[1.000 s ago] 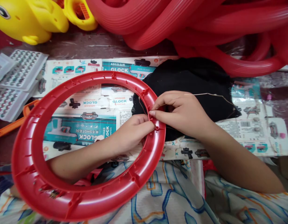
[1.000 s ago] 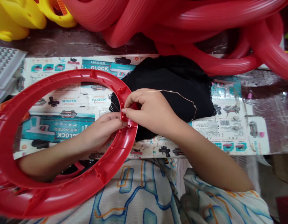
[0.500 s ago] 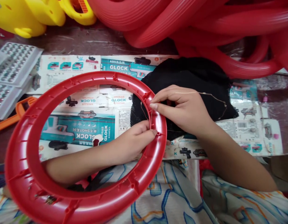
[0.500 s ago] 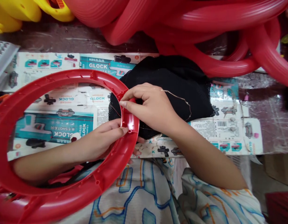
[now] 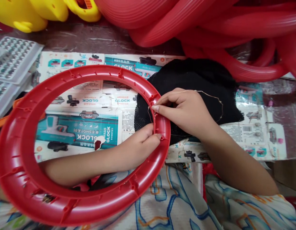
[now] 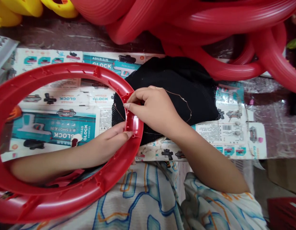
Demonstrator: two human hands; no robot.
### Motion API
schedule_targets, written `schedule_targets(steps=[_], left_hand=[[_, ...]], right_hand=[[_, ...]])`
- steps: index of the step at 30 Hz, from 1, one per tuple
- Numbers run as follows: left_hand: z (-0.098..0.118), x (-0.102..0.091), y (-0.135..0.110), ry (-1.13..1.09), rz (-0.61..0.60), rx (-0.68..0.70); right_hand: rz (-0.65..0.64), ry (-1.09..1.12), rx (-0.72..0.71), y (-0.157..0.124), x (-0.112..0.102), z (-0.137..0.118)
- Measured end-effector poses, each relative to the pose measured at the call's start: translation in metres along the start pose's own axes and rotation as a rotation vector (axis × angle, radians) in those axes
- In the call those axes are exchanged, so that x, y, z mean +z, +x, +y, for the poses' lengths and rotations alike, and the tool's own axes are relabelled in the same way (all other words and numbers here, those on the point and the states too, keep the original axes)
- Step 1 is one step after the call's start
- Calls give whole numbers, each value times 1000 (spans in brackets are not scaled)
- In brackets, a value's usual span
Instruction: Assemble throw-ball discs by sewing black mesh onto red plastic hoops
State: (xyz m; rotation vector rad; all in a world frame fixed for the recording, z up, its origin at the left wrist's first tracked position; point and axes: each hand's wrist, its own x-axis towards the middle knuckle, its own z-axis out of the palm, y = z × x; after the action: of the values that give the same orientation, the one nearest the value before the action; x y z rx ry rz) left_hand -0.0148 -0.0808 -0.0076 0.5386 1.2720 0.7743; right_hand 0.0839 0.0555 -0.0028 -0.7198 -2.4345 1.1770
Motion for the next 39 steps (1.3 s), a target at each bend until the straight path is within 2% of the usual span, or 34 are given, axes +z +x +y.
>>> schedule_targets(steps=[3,5,7,10,11,14,17,20,22,24,27,31,39], left_hand=[[-2,-2,0,97,-18,110],[-3,-4,0,247,28,176],[-2,-7,-1,383,76,217],[-2,-9,-5,421,47,311],[-2,-9,-6,407,28,349],[-1,-5,-11,311,-43,401],[0,1,-15,84,-163,305],[3,4,-17,-179,-219,143],[6,4,-18,-198,-169,72],[10,2,-19,-112,-87,61],[15,1,-19,-49,-18,147],[18,1,-14,-140,38,351],[31,11,-8,-114,155,392]], right_hand=[[-16,15,-14,0,1,0],[-12,58,-66,0,2,2],[51,102,-101,-2,3,3],[149,190,-81,-5,5,4],[141,265,-64,-5,5,3],[4,614,7,-8,4,0],[-36,796,51,-10,1,-5],[8,765,40,-13,-4,-11],[23,721,24,-15,-9,-13],[30,682,6,-16,-12,-15],[17,671,3,-16,-15,-15],[-4,674,16,-14,-15,-11],[-18,671,0,-16,-18,-11]])
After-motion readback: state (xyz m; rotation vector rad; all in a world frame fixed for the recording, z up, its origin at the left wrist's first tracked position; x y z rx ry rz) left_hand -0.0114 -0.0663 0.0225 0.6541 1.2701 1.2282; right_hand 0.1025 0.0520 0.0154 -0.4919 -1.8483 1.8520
